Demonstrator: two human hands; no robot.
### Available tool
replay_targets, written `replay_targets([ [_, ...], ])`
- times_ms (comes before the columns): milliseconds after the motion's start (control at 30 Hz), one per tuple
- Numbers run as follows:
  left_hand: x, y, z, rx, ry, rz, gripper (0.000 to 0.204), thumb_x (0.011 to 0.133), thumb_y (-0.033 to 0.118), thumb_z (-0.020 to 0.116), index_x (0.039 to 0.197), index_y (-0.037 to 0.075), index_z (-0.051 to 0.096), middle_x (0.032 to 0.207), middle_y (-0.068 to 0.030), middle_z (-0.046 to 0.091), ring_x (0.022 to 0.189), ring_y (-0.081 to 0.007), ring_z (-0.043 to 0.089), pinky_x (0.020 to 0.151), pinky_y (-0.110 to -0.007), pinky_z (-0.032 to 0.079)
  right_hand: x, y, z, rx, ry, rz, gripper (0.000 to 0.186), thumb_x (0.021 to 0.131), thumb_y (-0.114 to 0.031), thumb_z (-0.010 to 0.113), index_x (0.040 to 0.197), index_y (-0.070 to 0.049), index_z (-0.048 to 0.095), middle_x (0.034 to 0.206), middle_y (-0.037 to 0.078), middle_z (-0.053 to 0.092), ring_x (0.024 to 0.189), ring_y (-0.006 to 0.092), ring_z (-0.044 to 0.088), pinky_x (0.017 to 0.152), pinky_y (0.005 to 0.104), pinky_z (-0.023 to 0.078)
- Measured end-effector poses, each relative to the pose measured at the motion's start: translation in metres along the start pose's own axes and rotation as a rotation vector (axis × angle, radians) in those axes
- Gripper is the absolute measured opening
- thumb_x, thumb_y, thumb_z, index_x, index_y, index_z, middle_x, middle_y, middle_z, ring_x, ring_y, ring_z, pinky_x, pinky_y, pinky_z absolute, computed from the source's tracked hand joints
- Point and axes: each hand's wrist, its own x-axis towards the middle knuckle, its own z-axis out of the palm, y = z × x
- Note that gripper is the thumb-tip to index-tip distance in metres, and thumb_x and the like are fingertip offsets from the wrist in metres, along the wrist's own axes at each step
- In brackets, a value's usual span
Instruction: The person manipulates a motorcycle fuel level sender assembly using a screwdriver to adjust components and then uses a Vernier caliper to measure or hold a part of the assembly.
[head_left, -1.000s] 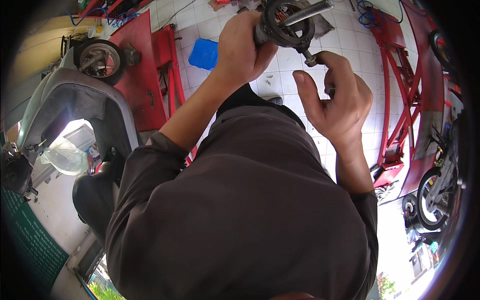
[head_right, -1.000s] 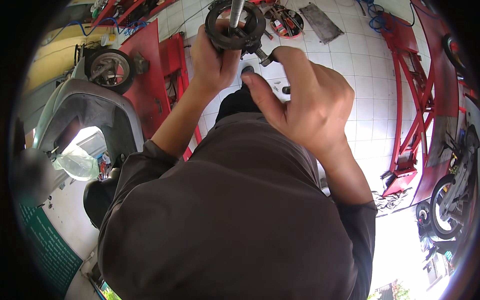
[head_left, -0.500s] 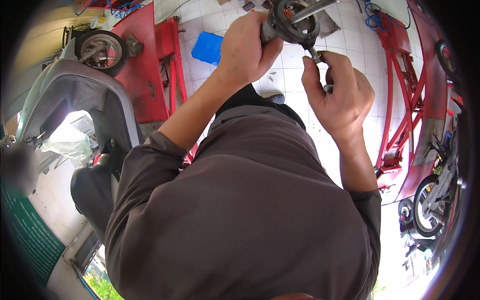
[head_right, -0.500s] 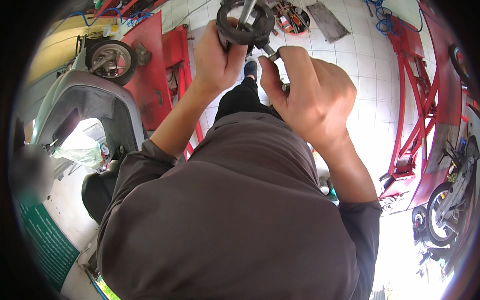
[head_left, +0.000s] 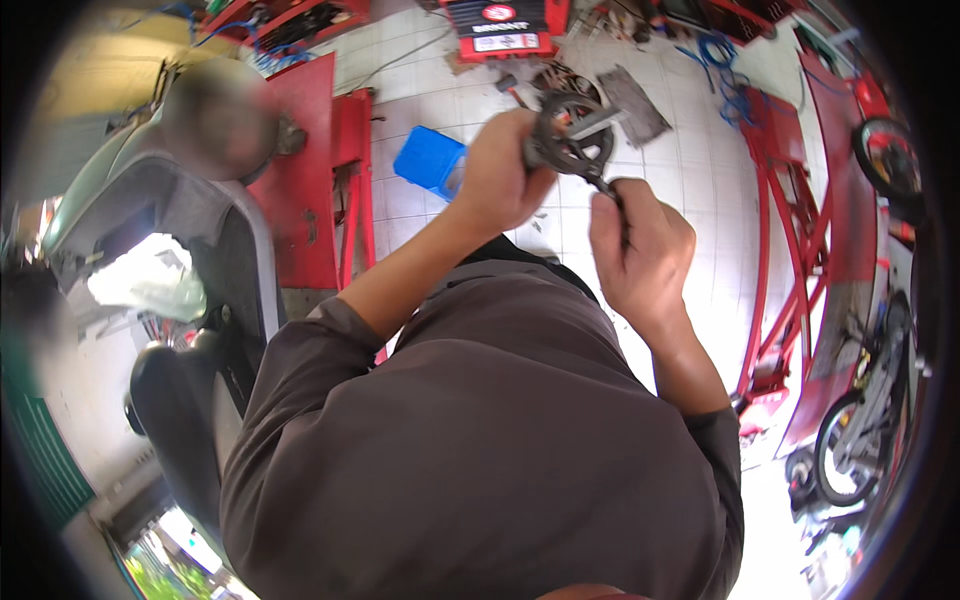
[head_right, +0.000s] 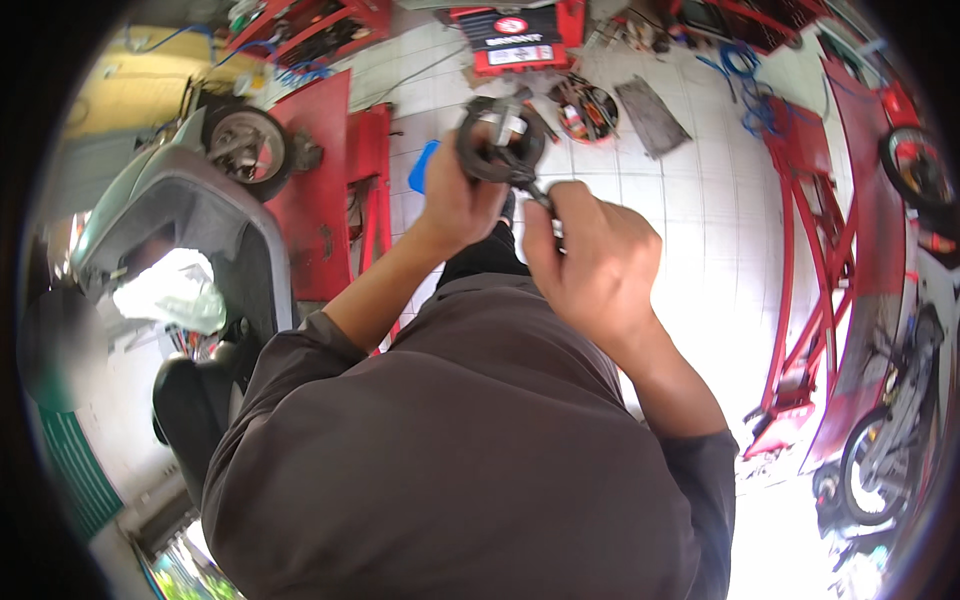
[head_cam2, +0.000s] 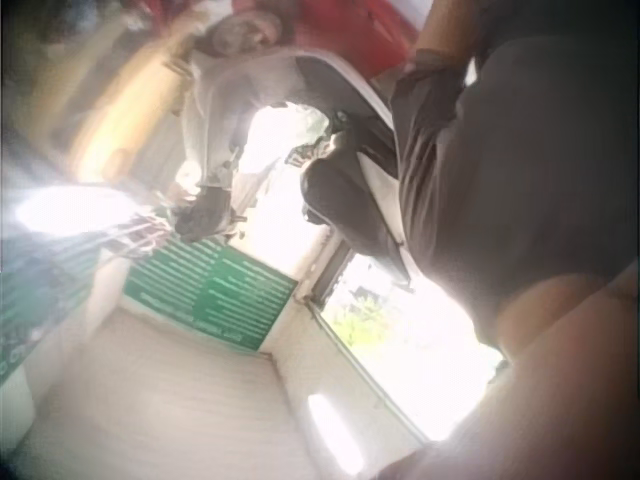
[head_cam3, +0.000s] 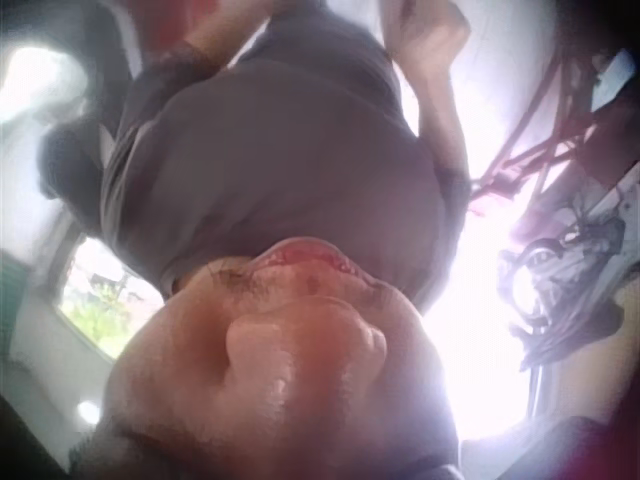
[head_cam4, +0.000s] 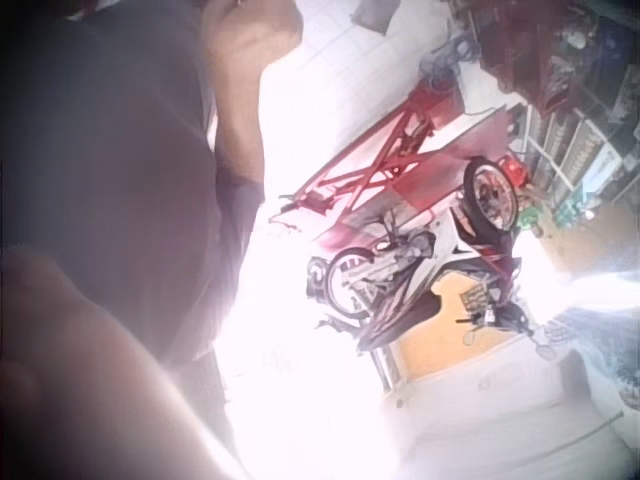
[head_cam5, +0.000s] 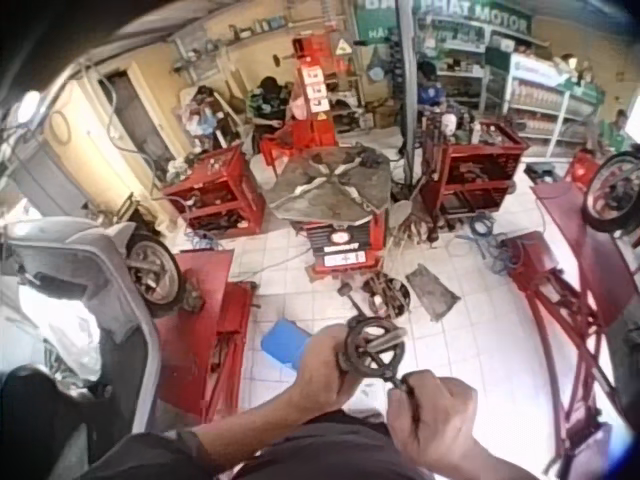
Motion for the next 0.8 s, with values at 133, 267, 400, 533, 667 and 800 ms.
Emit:
replay_targets([
  [133, 0.009, 0.010, 0.001, 0.194, 0.020, 0.150, 0.041, 0.064, 0.007, 0.072, 0.103, 0.007, 0.058, 0.093, -0.0145, 0.059, 0.088, -0.0350, 0.057, 0.077, -0.045, 0.045, -0.013, -0.002, 0.006, 0.097, -0.030, 0.241, 0.012, 0.088, -0.008, 0.057, 0.080, 0.002, 0.055, 0.056, 0.009, 0.046, 0.047, 0.0202, 0.043, 0.047, 0.0296, 0.037],
  [267, 0.005, 0.019, 0.012, 0.159, -0.017, 0.159, 0.042, 0.068, 0.011, 0.073, 0.104, 0.007, 0.053, 0.091, -0.0128, 0.057, 0.087, -0.0340, 0.056, 0.076, -0.044, 0.044, -0.019, 0.001, -0.002, 0.084, 0.002, 0.193, 0.015, 0.093, -0.011, 0.055, 0.088, 0.003, 0.058, 0.059, 0.007, 0.047, 0.049, 0.0136, 0.041, 0.045, 0.0280, 0.033],
  [400, -0.004, 0.019, -0.001, 0.186, 0.047, 0.134, 0.038, 0.070, 0.012, 0.072, 0.102, 0.006, 0.053, 0.089, -0.0125, 0.057, 0.086, -0.0338, 0.056, 0.075, -0.044, 0.044, -0.013, -0.003, 0.007, -0.093, 0.011, 0.005, 0.015, 0.092, -0.013, 0.059, 0.089, 0.002, 0.060, 0.060, 0.008, 0.053, 0.045, 0.0181, 0.046, 0.043, 0.0305, 0.035],
  [533, -0.001, 0.018, -0.002, 0.179, 0.081, 0.131, 0.037, 0.070, 0.012, 0.071, 0.103, 0.006, 0.053, 0.089, -0.0128, 0.057, 0.085, -0.0342, 0.056, 0.074, -0.044, 0.044, -0.010, -0.002, 0.007, -0.249, 0.021, -0.071, 0.014, 0.088, -0.013, 0.065, 0.092, 0.000, 0.063, 0.060, 0.008, 0.056, 0.045, 0.0228, 0.051, 0.042, 0.0343, 0.038],
  [667, 0.000, 0.014, 0.005, 0.238, 0.031, 0.048, 0.043, 0.070, 0.010, 0.071, 0.108, 0.004, 0.053, 0.096, -0.0166, 0.058, 0.090, -0.0366, 0.056, 0.079, -0.045, 0.044, -0.005, 0.002, 0.002, -0.411, 0.084, -0.210, 0.022, 0.078, -0.012, 0.074, 0.097, -0.003, 0.066, 0.056, 0.005, 0.052, 0.045, 0.0207, 0.049, 0.043, 0.0347, 0.039],
  [800, -0.008, 0.019, -0.004, 0.243, 0.042, 0.014, 0.043, 0.071, 0.009, 0.070, 0.110, 0.001, 0.053, 0.096, -0.0182, 0.058, 0.089, -0.0381, 0.057, 0.079, -0.045, 0.045, -0.001, 0.002, 0.003, -0.257, 0.126, -0.314, 0.029, 0.070, -0.008, 0.077, 0.096, -0.003, 0.066, 0.055, 0.003, 0.052, 0.045, 0.0188, 0.049, 0.043, 0.0330, 0.037],
])
